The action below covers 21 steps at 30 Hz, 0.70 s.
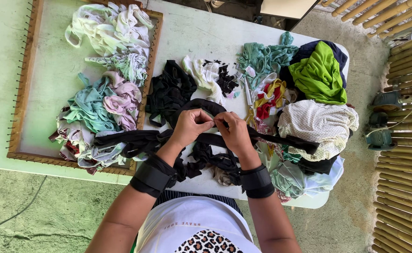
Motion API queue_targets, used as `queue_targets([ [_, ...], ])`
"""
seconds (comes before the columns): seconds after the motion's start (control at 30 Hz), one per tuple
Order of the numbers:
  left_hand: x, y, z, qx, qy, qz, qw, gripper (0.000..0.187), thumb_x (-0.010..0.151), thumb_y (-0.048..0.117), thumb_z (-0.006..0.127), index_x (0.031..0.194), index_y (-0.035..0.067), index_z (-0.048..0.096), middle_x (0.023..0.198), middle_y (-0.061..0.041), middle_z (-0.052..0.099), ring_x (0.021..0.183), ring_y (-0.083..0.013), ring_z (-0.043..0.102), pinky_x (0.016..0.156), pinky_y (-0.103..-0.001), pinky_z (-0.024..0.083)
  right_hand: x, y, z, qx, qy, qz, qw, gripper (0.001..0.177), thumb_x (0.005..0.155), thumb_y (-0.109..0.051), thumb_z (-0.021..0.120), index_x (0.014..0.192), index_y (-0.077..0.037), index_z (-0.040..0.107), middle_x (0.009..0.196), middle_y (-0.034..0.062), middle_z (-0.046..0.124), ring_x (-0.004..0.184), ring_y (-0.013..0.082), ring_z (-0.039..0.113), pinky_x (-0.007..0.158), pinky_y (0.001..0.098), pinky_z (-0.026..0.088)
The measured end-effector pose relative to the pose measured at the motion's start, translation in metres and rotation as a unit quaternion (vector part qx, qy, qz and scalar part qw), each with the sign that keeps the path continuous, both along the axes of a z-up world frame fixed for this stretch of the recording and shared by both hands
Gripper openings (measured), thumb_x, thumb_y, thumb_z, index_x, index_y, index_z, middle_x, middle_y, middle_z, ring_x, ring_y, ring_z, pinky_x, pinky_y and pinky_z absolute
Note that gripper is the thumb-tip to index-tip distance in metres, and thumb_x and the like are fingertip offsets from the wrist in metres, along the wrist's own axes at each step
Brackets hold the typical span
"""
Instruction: The person prepares fabric strips for rug weaving by cutting fabric with scissors, then straightening and aligning the strips by hand. The person also pulls threads from the fabric and cuts them with scissors.
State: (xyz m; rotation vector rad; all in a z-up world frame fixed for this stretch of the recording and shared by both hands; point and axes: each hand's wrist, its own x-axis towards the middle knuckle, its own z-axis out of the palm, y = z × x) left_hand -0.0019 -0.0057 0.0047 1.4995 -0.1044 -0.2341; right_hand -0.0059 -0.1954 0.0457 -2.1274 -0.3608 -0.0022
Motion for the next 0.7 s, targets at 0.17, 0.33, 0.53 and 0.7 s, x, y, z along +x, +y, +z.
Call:
queue_targets([
  [0.17, -0.004, -0.015, -0.001, 0.024, 0.029, 0.068, 0.997, 0.006, 0.087, 0.004, 0.077, 0.088, -0.002, 0.075, 0.082, -0.004, 0.077, 0.073, -0.0044, 0.067, 0.067, -0.023, 0.055, -0.001, -0.003, 0.001, -0.059, 0.032, -0.029, 0.997, 0.015, 0.087, -0.011, 0.075, 0.101, -0.006, 0.077, 0.087, 0.012, 0.072, 0.071, 0.0257, 0.072, 0.064, 0.034, 0.056],
  [0.33, -0.008, -0.032, 0.003, 0.055, 0.029, 0.063, 0.996, 0.007, 0.087, 0.006, 0.077, 0.09, -0.001, 0.077, 0.081, -0.005, 0.077, 0.071, -0.0049, 0.068, 0.065, -0.023, 0.055, -0.003, -0.016, -0.017, -0.064, 0.099, -0.06, 0.991, 0.019, 0.082, -0.016, 0.077, 0.098, -0.006, 0.077, 0.088, 0.0103, 0.076, 0.066, 0.0241, 0.074, 0.063, 0.0345, 0.056],
  [0.53, -0.011, -0.044, 0.003, 0.129, -0.031, 0.077, 0.988, 0.01, 0.084, 0.007, 0.077, 0.089, -0.001, 0.076, 0.079, -0.009, 0.077, 0.069, -0.0141, 0.072, 0.065, -0.028, 0.057, -0.007, -0.016, -0.032, -0.131, 0.029, -0.091, 0.987, 0.018, 0.08, -0.016, 0.077, 0.094, -0.004, 0.075, 0.087, 0.0153, 0.074, 0.074, 0.0303, 0.071, 0.068, 0.0391, 0.056],
  [0.7, -0.008, -0.036, 0.008, 0.254, -0.128, 0.029, 0.958, 0.011, 0.09, 0.009, 0.072, 0.096, 0.0, 0.071, 0.09, -0.014, 0.075, 0.083, -0.0305, 0.072, 0.073, -0.037, 0.055, -0.006, -0.009, -0.018, -0.108, 0.089, -0.09, 0.986, 0.016, 0.088, -0.015, 0.072, 0.099, -0.003, 0.071, 0.089, 0.0156, 0.073, 0.075, 0.0317, 0.071, 0.071, 0.0406, 0.056],
])
